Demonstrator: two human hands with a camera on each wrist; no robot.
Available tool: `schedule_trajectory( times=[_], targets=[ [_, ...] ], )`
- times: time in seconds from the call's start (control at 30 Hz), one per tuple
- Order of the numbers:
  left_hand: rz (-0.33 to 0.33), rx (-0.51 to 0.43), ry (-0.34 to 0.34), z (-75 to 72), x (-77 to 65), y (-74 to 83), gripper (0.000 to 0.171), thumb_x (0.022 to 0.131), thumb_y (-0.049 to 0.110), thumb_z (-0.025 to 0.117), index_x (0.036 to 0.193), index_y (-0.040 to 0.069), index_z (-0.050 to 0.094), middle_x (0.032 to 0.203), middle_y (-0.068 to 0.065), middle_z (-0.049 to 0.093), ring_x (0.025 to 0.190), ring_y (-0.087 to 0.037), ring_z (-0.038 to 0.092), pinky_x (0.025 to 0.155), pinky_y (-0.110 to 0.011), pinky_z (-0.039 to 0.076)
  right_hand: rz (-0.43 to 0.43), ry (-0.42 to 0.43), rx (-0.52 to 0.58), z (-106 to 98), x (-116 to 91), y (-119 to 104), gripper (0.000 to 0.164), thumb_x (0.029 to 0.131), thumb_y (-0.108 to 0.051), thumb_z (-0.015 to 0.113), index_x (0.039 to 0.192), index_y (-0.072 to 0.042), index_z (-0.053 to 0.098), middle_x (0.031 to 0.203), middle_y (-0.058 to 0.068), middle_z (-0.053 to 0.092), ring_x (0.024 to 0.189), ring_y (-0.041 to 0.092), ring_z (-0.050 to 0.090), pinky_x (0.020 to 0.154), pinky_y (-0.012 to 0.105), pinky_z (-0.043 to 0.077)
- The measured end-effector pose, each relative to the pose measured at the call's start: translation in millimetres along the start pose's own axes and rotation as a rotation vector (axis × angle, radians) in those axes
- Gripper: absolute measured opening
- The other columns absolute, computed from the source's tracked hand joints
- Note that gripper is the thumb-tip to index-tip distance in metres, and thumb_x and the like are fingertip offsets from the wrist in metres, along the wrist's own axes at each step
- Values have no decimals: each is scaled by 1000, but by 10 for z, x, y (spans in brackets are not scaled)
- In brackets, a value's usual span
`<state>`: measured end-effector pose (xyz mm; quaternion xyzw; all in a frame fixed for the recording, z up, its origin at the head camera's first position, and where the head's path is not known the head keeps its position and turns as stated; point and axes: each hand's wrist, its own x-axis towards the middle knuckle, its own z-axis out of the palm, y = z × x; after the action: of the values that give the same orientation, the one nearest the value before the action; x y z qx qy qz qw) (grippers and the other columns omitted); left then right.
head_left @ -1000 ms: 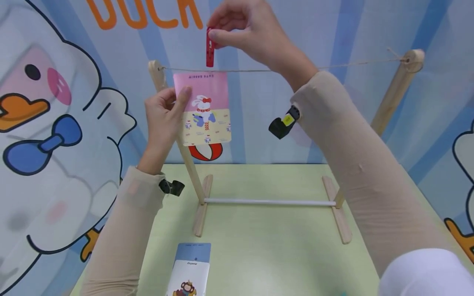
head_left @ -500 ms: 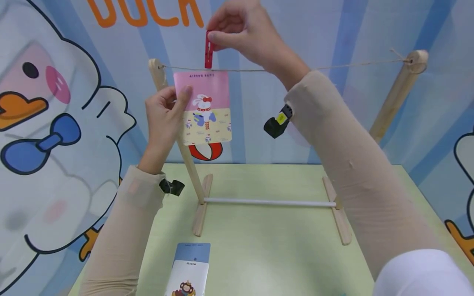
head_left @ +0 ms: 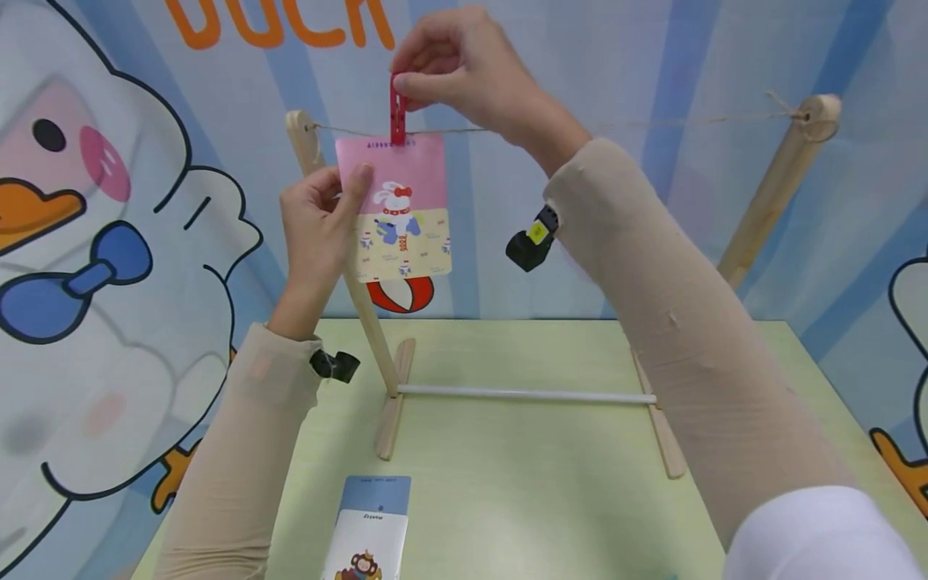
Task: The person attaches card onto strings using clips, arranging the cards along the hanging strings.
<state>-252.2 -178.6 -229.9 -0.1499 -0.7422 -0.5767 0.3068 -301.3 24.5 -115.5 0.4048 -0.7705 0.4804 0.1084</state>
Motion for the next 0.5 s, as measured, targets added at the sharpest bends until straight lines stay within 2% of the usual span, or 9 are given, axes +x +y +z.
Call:
schedule_trajectory(
  times=[0.27, 0.5],
  targets=[
    [-26, -25, -5, -10, 7, -1, 32, 98, 26, 66, 115, -1, 70, 100, -14, 72, 83, -15, 73, 73, -23, 58, 5, -19, 7, 24, 4, 9, 21, 98, -10, 64, 116, 1, 64, 105, 7, 66, 95, 17, 65, 90, 26, 52],
    [4, -21, -14, 0, 5, -23, 35, 99, 27, 64, 117, -3, 69, 101, -14, 72, 83, -15, 73, 75, -24, 58, 8, -27, -17, 37, 20, 8, 20, 98, -11, 65, 114, 1, 65, 103, 7, 66, 94, 17, 65, 90, 26, 52]
  ],
)
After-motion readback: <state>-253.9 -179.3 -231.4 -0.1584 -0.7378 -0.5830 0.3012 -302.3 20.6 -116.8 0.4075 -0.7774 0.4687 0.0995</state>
